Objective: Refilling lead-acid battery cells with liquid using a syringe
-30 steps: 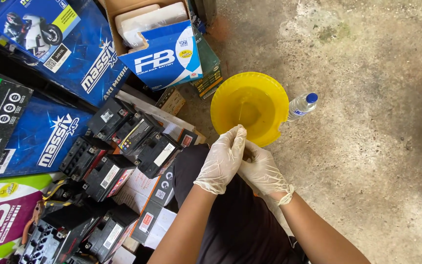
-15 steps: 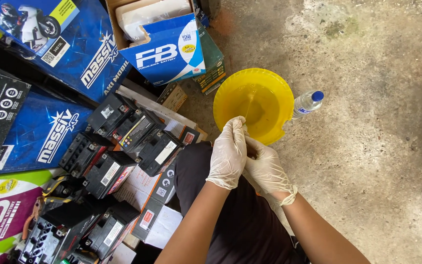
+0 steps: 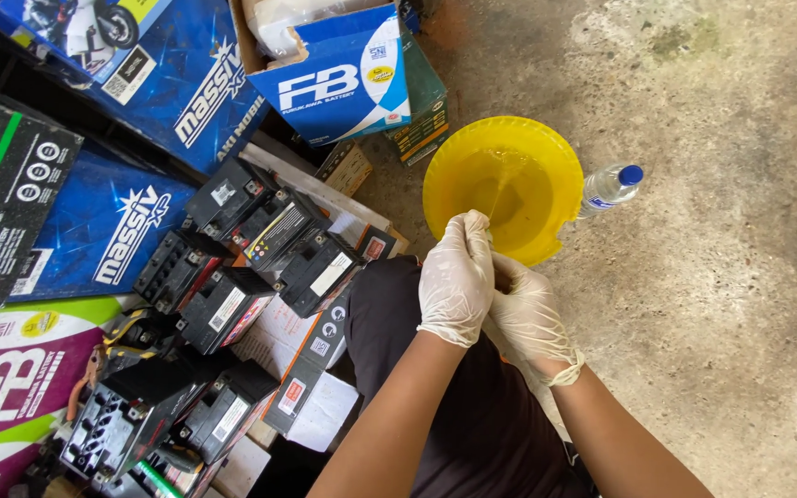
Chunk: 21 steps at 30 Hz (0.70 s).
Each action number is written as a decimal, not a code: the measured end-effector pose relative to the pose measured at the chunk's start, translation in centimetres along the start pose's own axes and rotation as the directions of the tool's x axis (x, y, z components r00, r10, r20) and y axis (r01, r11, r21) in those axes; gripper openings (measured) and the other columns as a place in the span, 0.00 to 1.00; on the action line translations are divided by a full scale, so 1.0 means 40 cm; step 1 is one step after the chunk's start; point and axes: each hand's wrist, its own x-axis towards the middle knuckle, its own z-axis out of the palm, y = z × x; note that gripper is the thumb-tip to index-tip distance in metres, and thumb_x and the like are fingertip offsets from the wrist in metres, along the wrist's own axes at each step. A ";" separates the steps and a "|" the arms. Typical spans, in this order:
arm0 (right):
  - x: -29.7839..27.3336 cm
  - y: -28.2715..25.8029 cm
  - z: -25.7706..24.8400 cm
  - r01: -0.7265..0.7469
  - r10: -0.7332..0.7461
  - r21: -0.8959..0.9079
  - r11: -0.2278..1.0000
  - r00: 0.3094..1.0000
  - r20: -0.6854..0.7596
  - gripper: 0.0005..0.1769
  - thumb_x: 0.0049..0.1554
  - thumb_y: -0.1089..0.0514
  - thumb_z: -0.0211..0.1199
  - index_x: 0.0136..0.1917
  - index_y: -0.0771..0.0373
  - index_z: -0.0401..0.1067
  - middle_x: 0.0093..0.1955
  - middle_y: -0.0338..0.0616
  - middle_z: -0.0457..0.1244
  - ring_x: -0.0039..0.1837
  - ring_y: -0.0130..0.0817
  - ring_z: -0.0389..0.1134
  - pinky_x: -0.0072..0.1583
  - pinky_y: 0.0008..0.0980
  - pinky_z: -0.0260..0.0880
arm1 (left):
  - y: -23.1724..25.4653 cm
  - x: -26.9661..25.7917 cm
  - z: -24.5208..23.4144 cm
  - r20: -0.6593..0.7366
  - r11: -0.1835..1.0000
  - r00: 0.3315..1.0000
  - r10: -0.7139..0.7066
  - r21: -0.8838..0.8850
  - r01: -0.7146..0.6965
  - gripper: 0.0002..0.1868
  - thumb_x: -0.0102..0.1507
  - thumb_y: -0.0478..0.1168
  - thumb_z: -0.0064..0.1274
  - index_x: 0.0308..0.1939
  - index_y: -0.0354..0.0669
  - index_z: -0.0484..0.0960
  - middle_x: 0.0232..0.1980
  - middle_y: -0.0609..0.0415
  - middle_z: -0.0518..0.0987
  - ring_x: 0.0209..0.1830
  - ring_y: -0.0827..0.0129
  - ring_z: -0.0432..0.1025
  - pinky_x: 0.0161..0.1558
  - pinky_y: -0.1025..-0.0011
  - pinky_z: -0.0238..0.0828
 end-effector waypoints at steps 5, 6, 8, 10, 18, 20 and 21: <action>0.016 -0.008 -0.002 -0.027 0.028 0.106 0.994 1.000 -0.005 0.27 0.49 0.65 0.74 0.63 0.60 0.78 0.53 0.53 0.71 0.56 0.38 0.70 0.59 0.47 0.73 | 0.007 0.001 0.002 0.033 1.000 0.999 -0.008 -0.017 0.009 0.22 0.72 0.59 0.32 0.56 0.57 0.76 0.51 0.45 0.85 0.58 0.43 0.76 0.61 0.49 0.73; 0.027 -0.007 -0.010 -0.024 0.023 0.090 0.996 1.000 0.008 0.26 0.50 0.64 0.74 0.63 0.60 0.78 0.54 0.54 0.71 0.57 0.40 0.71 0.59 0.48 0.74 | 0.005 0.002 0.002 0.054 0.999 0.998 -0.020 -0.029 0.022 0.22 0.72 0.60 0.32 0.56 0.55 0.77 0.52 0.44 0.85 0.59 0.42 0.76 0.62 0.48 0.73; 0.041 0.006 -0.015 -0.028 0.026 0.099 0.995 0.999 0.022 0.27 0.50 0.65 0.74 0.63 0.59 0.78 0.54 0.54 0.71 0.57 0.40 0.71 0.59 0.49 0.74 | 0.015 -0.002 -0.003 0.072 0.999 0.997 -0.009 -0.044 0.013 0.24 0.72 0.61 0.34 0.58 0.56 0.77 0.54 0.44 0.84 0.61 0.43 0.75 0.63 0.49 0.72; 0.048 0.011 -0.022 -0.035 0.030 0.107 0.994 0.999 0.040 0.28 0.50 0.66 0.74 0.64 0.59 0.77 0.54 0.54 0.71 0.58 0.41 0.71 0.59 0.50 0.74 | 0.027 -0.008 -0.016 0.087 0.998 0.996 -0.002 -0.060 0.007 0.25 0.71 0.63 0.35 0.60 0.57 0.77 0.55 0.43 0.84 0.63 0.44 0.74 0.64 0.50 0.71; 0.050 0.014 -0.053 0.017 -0.012 -0.024 1.000 0.980 0.200 0.24 0.59 0.61 0.66 0.69 0.56 0.74 0.64 0.50 0.69 0.68 0.39 0.67 0.68 0.49 0.68 | 0.044 -0.010 -0.025 0.079 0.992 0.997 0.007 -0.126 0.003 0.27 0.71 0.62 0.36 0.61 0.52 0.78 0.58 0.39 0.82 0.65 0.41 0.72 0.66 0.49 0.69; 0.020 -0.025 -0.036 0.012 -0.010 -0.011 1.000 0.983 0.184 0.25 0.58 0.62 0.66 0.69 0.58 0.74 0.65 0.51 0.68 0.68 0.40 0.67 0.68 0.50 0.68 | 0.033 -0.002 -0.017 0.056 0.993 0.998 0.011 -0.117 -0.004 0.26 0.71 0.61 0.36 0.62 0.51 0.78 0.58 0.37 0.82 0.64 0.39 0.72 0.65 0.47 0.69; 0.004 -0.045 -0.028 0.006 -0.006 0.002 1.000 0.985 0.170 0.26 0.58 0.62 0.66 0.70 0.59 0.73 0.65 0.52 0.68 0.68 0.41 0.66 0.68 0.51 0.67 | 0.028 0.002 -0.011 0.032 0.994 0.999 0.012 -0.107 -0.008 0.26 0.72 0.59 0.35 0.62 0.50 0.77 0.57 0.35 0.81 0.64 0.38 0.71 0.65 0.46 0.69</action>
